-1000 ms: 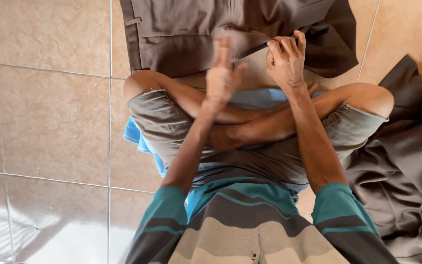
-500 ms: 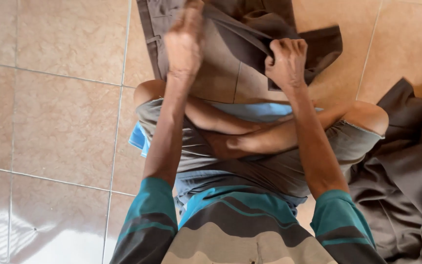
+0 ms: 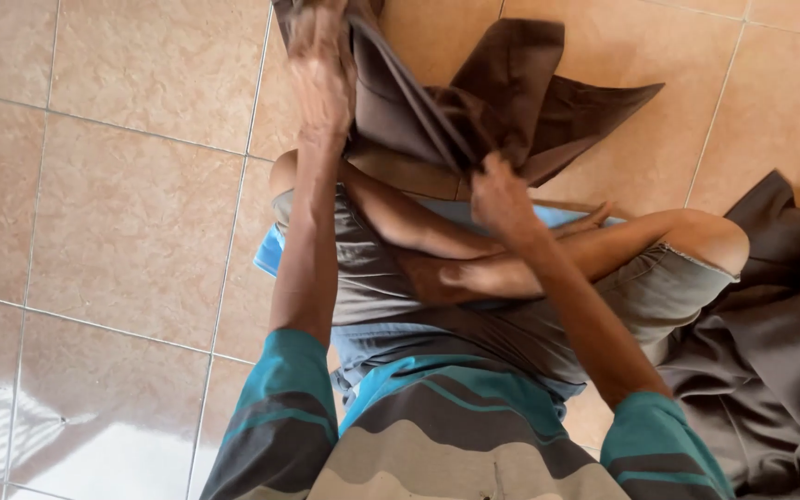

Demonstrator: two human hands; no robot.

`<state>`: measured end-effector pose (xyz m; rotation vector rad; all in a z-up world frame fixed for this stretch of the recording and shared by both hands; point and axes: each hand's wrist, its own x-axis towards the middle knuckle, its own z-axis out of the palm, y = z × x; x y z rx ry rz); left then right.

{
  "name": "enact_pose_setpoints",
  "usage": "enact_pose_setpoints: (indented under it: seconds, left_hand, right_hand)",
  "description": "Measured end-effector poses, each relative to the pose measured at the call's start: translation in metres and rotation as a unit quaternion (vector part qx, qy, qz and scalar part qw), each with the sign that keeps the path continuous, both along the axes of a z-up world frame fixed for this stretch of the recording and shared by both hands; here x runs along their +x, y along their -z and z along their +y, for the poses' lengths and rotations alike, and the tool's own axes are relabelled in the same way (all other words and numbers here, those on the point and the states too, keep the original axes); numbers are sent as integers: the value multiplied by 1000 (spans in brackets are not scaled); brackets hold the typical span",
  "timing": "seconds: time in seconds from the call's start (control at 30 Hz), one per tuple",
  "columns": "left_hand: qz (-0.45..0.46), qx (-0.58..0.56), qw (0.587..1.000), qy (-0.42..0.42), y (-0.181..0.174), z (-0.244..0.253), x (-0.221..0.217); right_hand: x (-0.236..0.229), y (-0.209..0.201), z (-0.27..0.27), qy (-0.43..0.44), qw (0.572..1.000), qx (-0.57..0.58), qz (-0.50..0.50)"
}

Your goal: A person sitting on the floor folds multiple pairs of brown trousers and stacks them.

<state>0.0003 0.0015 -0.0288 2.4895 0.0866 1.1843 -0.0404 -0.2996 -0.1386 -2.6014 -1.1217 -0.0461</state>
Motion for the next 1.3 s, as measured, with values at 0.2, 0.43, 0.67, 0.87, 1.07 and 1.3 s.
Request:
enact_pose_setpoints:
  seconds: [0.2, 0.43, 0.67, 0.87, 1.07, 1.3]
  left_hand:
    - [94, -162, 981, -50, 88, 11, -34]
    - [90, -164, 981, -49, 91, 20, -32]
    - [-19, -130, 991, -16, 69, 28, -9]
    - [94, -179, 979, -34, 70, 25, -64]
    - [90, -212, 971, -56, 75, 18, -69]
    - [86, -241, 965, -55, 85, 22, -71]
  right_hand:
    - [-6, 73, -24, 65, 988, -40, 137]
    - [82, 4, -61, 143, 980, 41, -130]
    - [49, -104, -59, 121, 955, 176, -205]
    - [-2, 41, -63, -19, 970, -35, 239]
    - [45, -11, -34, 66, 973, 176, 132]
    - [143, 88, -23, 208, 976, 42, 58]
